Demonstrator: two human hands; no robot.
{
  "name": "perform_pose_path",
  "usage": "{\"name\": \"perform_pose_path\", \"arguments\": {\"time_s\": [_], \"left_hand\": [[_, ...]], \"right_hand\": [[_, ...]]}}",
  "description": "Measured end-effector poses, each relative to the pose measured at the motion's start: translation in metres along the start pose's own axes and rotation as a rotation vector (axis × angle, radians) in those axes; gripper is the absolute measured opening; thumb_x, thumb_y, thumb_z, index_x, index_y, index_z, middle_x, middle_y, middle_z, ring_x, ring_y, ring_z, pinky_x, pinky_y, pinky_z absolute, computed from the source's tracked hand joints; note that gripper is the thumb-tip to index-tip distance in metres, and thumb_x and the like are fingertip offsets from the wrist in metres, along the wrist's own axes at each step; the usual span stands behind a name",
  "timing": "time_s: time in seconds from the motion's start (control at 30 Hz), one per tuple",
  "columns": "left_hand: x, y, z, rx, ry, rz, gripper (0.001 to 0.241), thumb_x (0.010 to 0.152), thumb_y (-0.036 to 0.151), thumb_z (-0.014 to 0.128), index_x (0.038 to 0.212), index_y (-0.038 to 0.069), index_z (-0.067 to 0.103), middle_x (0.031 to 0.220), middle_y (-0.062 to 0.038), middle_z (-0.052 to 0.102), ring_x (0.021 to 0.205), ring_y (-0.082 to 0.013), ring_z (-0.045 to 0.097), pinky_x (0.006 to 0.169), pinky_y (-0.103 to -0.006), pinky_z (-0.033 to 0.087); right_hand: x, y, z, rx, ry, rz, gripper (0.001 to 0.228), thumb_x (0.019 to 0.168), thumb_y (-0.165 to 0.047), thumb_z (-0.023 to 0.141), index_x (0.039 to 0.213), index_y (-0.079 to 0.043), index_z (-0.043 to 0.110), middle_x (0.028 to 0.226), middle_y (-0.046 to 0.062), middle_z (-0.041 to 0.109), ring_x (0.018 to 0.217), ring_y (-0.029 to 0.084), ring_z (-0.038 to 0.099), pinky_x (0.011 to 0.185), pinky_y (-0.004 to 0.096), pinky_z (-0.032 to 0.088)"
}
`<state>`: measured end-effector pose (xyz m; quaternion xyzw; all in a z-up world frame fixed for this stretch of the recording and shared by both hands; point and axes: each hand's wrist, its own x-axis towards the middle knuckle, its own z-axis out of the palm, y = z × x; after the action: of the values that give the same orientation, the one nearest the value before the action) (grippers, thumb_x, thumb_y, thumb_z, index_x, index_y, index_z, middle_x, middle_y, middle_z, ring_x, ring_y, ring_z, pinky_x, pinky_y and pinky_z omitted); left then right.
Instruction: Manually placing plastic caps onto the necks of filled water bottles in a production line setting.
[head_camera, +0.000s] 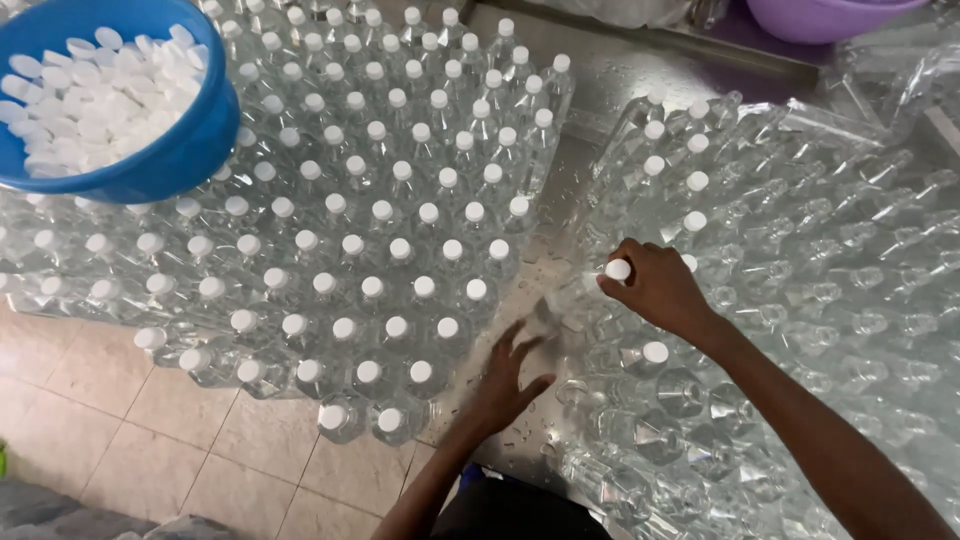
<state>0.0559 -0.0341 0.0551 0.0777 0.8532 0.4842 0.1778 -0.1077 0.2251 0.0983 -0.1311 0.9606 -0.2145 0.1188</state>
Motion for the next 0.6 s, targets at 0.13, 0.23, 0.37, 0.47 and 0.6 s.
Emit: {"name": "perform_pose_path", "arguments": {"time_s": [0.13,0.23,0.37,0.47,0.6], "left_hand": [[0.035,-0.006,0.008,-0.157,0.048,0.1,0.116,0.092,0.055,0.081,0.175,0.009,0.016,0.178,-0.033,0.004,0.164,-0.055,0.004,0.133,-0.0717,0.014],[0.061,-0.013,0.018,-0.34,-0.032,0.25,0.149,0.068,0.054,0.097,0.177,0.009,0.007,0.173,-0.032,0.03,0.163,-0.0478,0.026,0.136,-0.0608,0.021],[0.083,-0.052,0.057,-0.854,-0.279,0.091,0.101,0.084,0.024,0.097,0.165,0.007,0.04,0.125,-0.024,0.074,0.107,-0.0255,0.076,0.093,-0.0435,0.066],[0.071,-0.03,0.051,-0.948,-0.247,-0.032,0.081,0.088,0.023,0.092,0.155,0.001,0.052,0.109,-0.022,0.077,0.092,-0.0244,0.079,0.08,-0.0391,0.069],[0.048,-0.034,0.048,-0.96,-0.283,-0.164,0.08,0.086,0.028,0.094,0.152,0.002,0.057,0.108,-0.018,0.079,0.093,-0.0252,0.081,0.08,-0.0413,0.07]], "right_hand": [[-0.049,-0.055,-0.059,0.231,-0.112,0.084,0.037,0.092,-0.036,0.082,0.116,-0.008,0.076,0.08,0.013,0.072,0.089,0.027,0.073,0.096,0.049,0.054],[-0.049,-0.046,-0.051,0.52,-0.114,0.1,0.035,0.088,-0.025,0.088,0.116,-0.006,0.078,0.084,0.015,0.077,0.087,0.025,0.075,0.1,0.051,0.057],[-0.029,-0.004,-0.006,0.683,-0.064,0.073,0.037,0.101,-0.024,0.071,0.132,-0.004,0.072,0.091,0.011,0.073,0.094,0.024,0.071,0.096,0.047,0.057],[-0.014,0.019,0.002,0.509,-0.017,-0.051,0.045,0.104,-0.019,0.065,0.146,-0.002,0.065,0.094,0.019,0.075,0.098,0.037,0.074,0.095,0.053,0.059],[-0.018,0.027,-0.006,0.299,-0.097,-0.269,0.035,0.112,-0.023,0.062,0.142,-0.006,0.068,0.142,0.018,0.066,0.129,0.043,0.065,0.11,0.054,0.055]]}}
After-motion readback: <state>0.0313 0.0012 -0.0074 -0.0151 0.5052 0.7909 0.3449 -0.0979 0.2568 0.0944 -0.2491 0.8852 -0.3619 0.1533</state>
